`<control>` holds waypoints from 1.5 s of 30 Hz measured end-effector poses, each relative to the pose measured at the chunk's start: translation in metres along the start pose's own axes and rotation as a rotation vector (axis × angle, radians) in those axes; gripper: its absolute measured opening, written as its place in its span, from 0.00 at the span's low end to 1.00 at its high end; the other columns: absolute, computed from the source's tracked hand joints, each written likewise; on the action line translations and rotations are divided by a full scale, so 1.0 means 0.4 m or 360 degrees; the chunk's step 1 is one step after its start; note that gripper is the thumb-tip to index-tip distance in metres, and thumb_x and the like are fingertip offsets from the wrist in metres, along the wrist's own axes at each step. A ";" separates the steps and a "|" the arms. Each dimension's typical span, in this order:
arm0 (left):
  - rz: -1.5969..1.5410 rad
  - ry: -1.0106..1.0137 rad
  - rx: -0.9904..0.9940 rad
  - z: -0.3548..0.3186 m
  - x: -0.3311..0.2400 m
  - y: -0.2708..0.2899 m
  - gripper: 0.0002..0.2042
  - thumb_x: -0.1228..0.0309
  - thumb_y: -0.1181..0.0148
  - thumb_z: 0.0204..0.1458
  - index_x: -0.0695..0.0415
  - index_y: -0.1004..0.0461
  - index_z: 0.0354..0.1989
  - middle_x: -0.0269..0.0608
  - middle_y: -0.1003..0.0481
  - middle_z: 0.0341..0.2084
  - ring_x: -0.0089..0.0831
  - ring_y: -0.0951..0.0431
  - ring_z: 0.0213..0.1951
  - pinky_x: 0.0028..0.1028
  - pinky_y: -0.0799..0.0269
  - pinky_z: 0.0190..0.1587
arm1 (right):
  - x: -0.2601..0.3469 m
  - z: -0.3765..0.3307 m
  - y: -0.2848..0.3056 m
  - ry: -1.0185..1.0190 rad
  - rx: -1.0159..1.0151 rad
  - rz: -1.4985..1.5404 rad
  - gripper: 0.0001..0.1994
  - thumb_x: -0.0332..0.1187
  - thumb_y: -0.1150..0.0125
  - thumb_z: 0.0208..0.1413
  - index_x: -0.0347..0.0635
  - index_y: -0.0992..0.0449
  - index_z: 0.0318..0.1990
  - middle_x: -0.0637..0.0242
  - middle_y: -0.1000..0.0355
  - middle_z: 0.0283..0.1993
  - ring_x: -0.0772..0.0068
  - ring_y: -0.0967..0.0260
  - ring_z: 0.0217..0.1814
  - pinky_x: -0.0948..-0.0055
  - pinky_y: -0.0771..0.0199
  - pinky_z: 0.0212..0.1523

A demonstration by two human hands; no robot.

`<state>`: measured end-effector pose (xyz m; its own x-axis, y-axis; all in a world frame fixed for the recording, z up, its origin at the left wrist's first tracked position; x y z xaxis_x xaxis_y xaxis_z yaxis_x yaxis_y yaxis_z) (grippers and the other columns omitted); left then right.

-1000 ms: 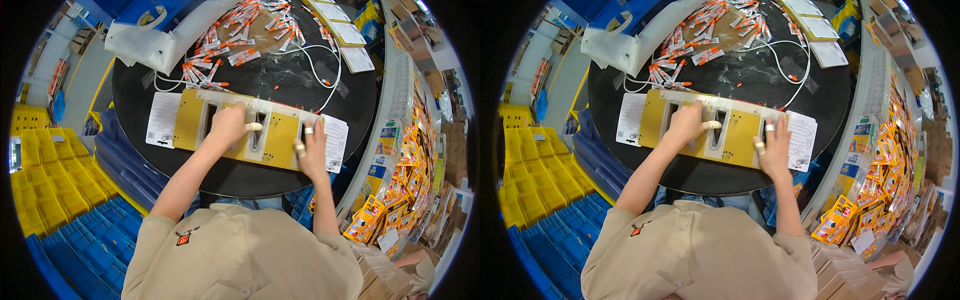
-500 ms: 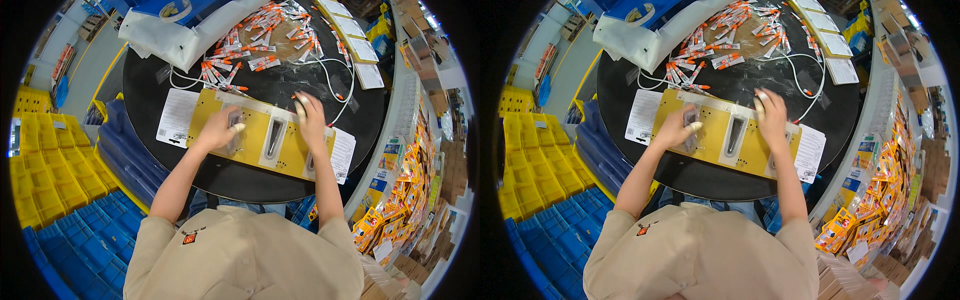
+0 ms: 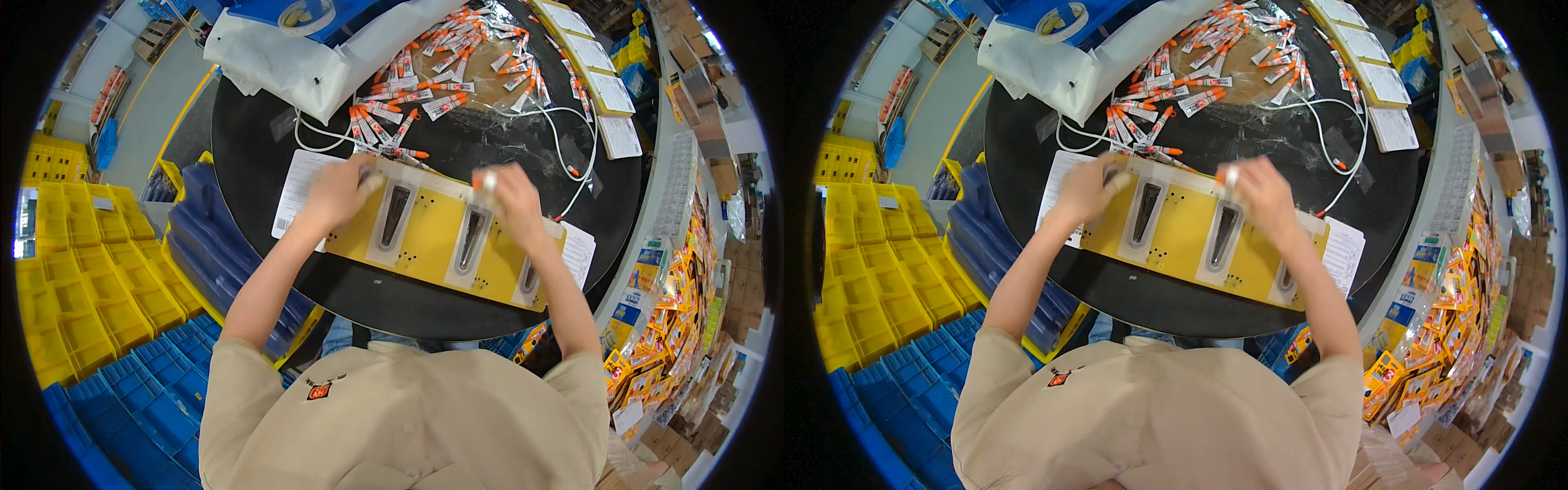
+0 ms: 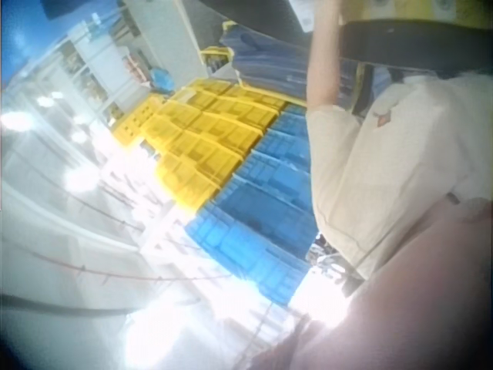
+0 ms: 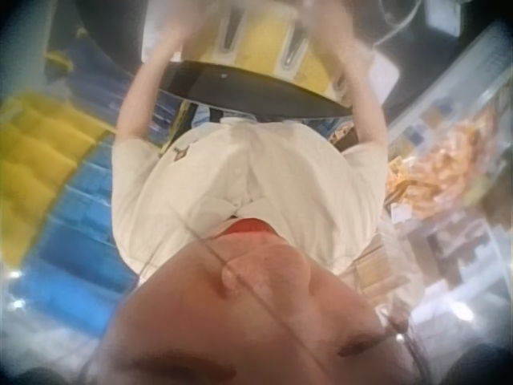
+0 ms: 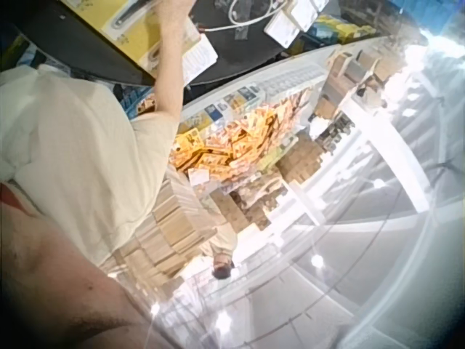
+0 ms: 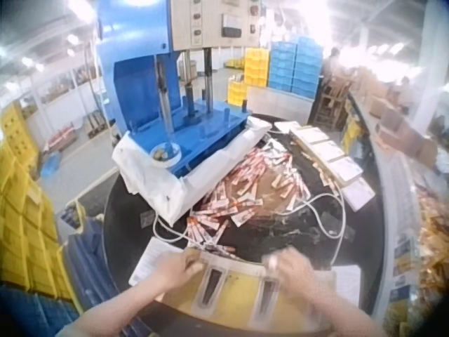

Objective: The person repeatedly places small orange-handled knives into a yellow cardboard packaging tray, then flips the tray to show the back and sets it aside. The process is repeated multiple times with new trays.

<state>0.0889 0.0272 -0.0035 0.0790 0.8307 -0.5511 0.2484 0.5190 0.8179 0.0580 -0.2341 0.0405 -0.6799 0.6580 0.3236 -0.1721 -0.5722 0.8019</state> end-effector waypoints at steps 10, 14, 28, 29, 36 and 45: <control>0.0495 0.0008 -0.0138 0.352 -0.100 -0.091 0.21 0.56 0.28 0.39 0.58 0.24 0.37 0.48 0.22 0.32 0.43 0.21 0.40 0.39 0.27 0.41 | 0.144 -0.177 -0.019 0.0046 0.0357 -0.0081 0.11 0.23 0.40 0.45 0.39 0.23 0.39 0.61 0.26 0.50 0.61 0.29 0.53 0.68 0.27 0.53; 0.0487 -0.0169 -0.0088 0.344 -0.128 -0.078 0.16 0.64 0.29 0.41 0.57 0.25 0.36 0.44 0.22 0.32 0.45 0.22 0.39 0.40 0.27 0.40 | 0.016 -0.024 -0.032 -0.0228 0.0147 0.0198 0.14 0.22 0.40 0.45 0.41 0.23 0.42 0.58 0.26 0.45 0.56 0.28 0.48 0.65 0.27 0.49; 0.0400 -0.1476 0.0100 -0.158 -0.175 -0.035 0.08 0.77 0.43 0.41 0.55 0.28 0.32 0.36 0.27 0.41 0.38 0.26 0.46 0.31 0.26 0.44 | -0.208 0.005 -0.009 -0.1016 -0.0330 0.0518 0.12 0.30 0.45 0.59 0.44 0.29 0.50 0.60 0.27 0.30 0.66 0.29 0.28 0.70 0.29 0.33; 0.0349 -0.1457 0.0115 -0.160 -0.170 -0.042 0.10 0.78 0.43 0.40 0.56 0.28 0.34 0.37 0.27 0.41 0.39 0.26 0.46 0.32 0.26 0.45 | -0.181 -0.069 0.039 -0.1178 -0.0465 0.0800 0.14 0.29 0.47 0.61 0.44 0.29 0.53 0.65 0.29 0.28 0.78 0.32 0.26 0.75 0.31 0.28; 0.0239 -0.1497 0.0222 -0.165 -0.159 -0.059 0.15 0.83 0.41 0.36 0.58 0.27 0.36 0.42 0.24 0.45 0.41 0.26 0.53 0.37 0.27 0.50 | -0.088 -0.401 0.137 -0.1360 -0.0351 0.0084 0.06 0.25 0.45 0.58 0.37 0.23 0.41 0.66 0.28 0.36 0.79 0.33 0.28 0.79 0.34 0.28; 0.0445 -0.0995 -0.0138 -0.142 -0.060 0.022 0.26 0.82 0.39 0.40 0.58 0.30 0.53 0.44 0.28 0.51 0.44 0.26 0.52 0.36 0.28 0.52 | -0.234 -0.722 0.174 -0.2483 0.0091 -0.0913 0.46 0.61 0.42 0.49 0.34 0.45 0.66 0.41 0.58 0.71 0.41 0.62 0.74 0.38 0.59 0.67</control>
<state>0.0343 0.0232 0.0263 0.6773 0.6768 -0.2883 0.0619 0.3381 0.9391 -0.0962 -0.4766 -0.0790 0.7836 0.6076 0.1293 -0.0825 -0.1044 0.9911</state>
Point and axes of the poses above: each hand's wrist, its own z-axis towards the middle knuckle, its own y-axis out of the back of the hand, x = y × z, the point moved 7 cm from there along z, towards the middle knuckle
